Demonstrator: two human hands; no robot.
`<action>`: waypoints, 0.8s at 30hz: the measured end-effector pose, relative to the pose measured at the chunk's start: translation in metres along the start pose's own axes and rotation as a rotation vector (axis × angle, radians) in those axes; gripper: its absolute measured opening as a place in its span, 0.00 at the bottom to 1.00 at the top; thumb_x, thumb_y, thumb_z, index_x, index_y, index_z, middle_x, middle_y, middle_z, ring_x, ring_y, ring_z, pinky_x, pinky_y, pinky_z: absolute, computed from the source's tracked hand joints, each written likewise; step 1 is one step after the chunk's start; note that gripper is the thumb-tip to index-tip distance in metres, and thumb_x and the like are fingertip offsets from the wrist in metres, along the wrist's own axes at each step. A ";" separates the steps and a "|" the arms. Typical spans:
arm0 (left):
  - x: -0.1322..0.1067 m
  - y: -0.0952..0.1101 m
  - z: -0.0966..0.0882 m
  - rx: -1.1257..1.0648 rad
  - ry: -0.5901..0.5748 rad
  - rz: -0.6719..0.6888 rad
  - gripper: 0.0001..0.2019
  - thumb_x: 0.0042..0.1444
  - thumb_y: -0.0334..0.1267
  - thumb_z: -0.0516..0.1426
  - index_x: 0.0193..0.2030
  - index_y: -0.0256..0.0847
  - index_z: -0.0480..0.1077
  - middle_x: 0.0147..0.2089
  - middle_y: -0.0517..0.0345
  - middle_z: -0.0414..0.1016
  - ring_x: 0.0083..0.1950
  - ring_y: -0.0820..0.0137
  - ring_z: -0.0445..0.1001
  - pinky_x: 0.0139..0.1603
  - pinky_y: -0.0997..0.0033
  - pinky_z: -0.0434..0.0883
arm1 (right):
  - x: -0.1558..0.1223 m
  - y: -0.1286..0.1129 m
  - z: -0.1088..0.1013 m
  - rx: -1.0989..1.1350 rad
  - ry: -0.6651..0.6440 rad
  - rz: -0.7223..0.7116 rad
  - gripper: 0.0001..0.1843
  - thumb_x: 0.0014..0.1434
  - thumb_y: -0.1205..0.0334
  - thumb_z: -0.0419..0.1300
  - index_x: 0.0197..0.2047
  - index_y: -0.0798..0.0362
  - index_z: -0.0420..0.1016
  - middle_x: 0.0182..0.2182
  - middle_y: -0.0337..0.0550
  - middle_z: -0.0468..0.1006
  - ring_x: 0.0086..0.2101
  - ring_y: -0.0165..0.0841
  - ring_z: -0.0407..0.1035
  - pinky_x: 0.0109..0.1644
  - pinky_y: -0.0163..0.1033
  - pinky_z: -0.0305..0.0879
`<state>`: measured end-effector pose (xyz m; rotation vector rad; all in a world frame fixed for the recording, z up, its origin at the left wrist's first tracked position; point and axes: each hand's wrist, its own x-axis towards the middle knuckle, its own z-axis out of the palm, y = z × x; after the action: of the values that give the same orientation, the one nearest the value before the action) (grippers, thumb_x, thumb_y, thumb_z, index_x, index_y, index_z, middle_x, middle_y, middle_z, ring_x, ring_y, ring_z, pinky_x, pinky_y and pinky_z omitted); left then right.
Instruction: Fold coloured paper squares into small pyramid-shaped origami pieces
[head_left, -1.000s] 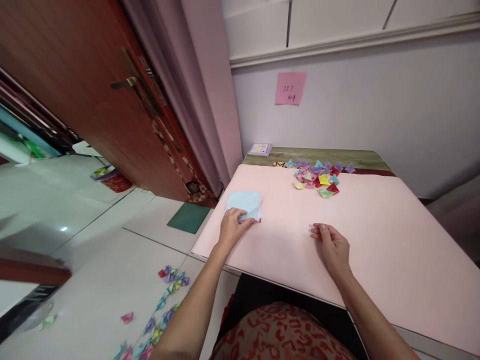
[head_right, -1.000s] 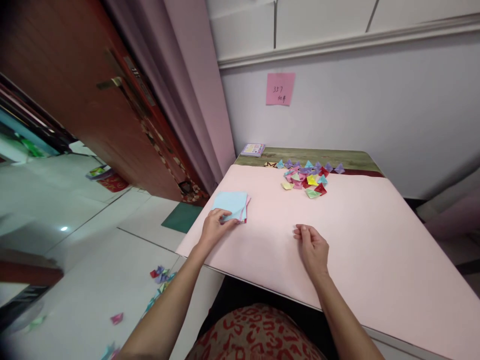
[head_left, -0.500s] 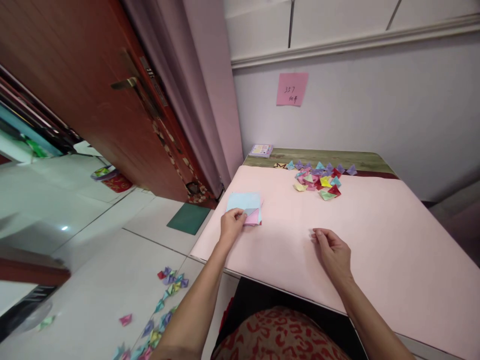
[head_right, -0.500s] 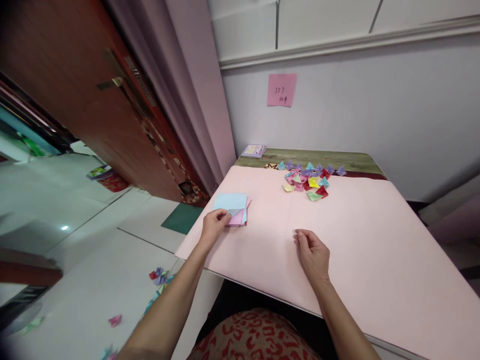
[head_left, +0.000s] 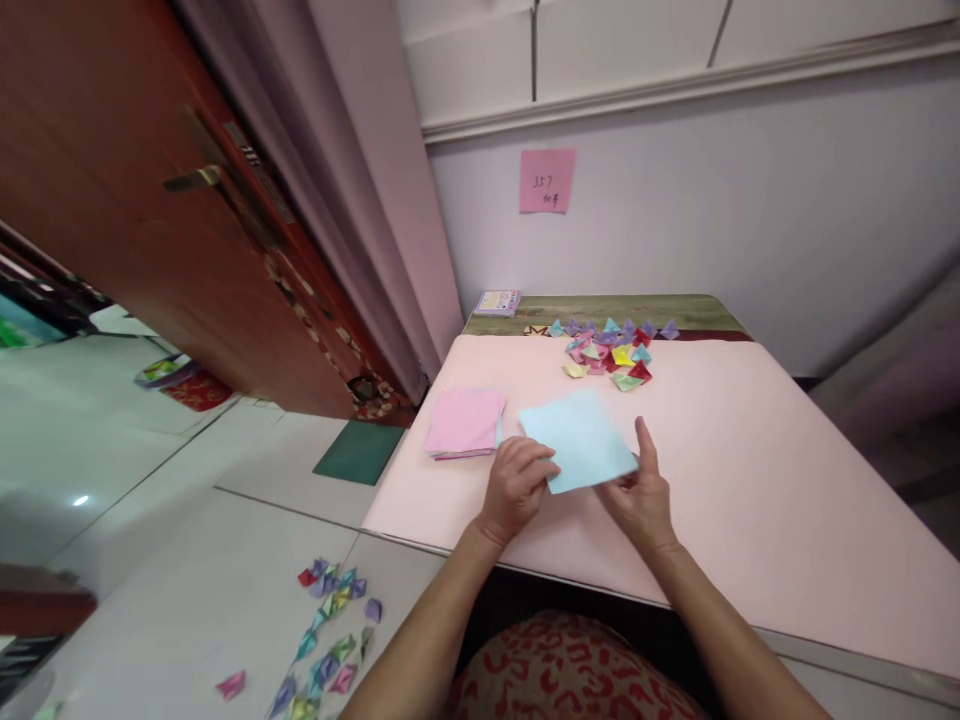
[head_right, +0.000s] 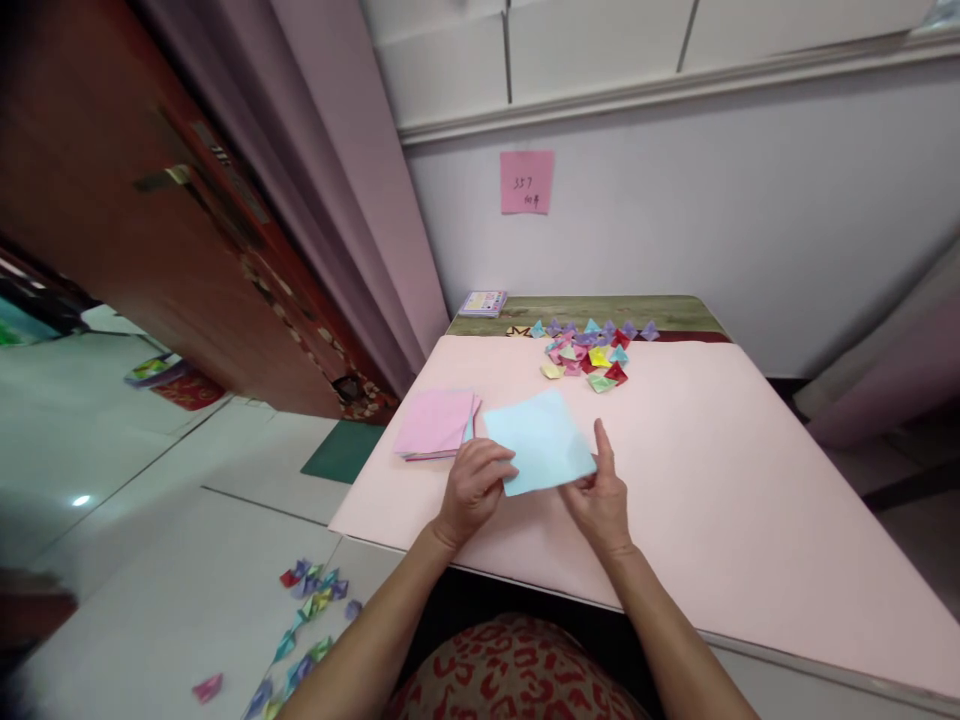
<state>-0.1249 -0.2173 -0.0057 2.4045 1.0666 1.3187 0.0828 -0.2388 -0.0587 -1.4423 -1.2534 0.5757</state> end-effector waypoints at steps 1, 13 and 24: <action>-0.003 0.001 0.005 -0.029 0.000 -0.009 0.12 0.57 0.28 0.53 0.35 0.47 0.76 0.44 0.54 0.80 0.49 0.63 0.74 0.54 0.53 0.68 | 0.000 0.000 -0.001 -0.028 0.004 -0.009 0.53 0.50 0.55 0.66 0.73 0.50 0.45 0.31 0.36 0.79 0.22 0.30 0.69 0.29 0.36 0.70; -0.009 -0.014 0.049 -0.427 0.229 -0.644 0.40 0.54 0.41 0.63 0.71 0.49 0.51 0.69 0.41 0.58 0.61 0.58 0.69 0.60 0.55 0.67 | 0.009 0.007 -0.005 0.211 0.088 0.000 0.11 0.50 0.60 0.64 0.38 0.50 0.83 0.33 0.42 0.80 0.32 0.36 0.71 0.35 0.39 0.67; 0.006 -0.002 0.058 -1.324 0.204 -0.899 0.29 0.46 0.44 0.69 0.54 0.37 0.71 0.49 0.45 0.80 0.48 0.58 0.78 0.51 0.60 0.72 | 0.007 0.005 -0.005 0.108 -0.042 -0.088 0.19 0.53 0.64 0.58 0.48 0.49 0.79 0.41 0.43 0.80 0.35 0.35 0.73 0.38 0.38 0.69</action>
<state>-0.0778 -0.2022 -0.0370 0.7085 0.7168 1.2411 0.0913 -0.2333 -0.0598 -1.2854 -1.2919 0.6074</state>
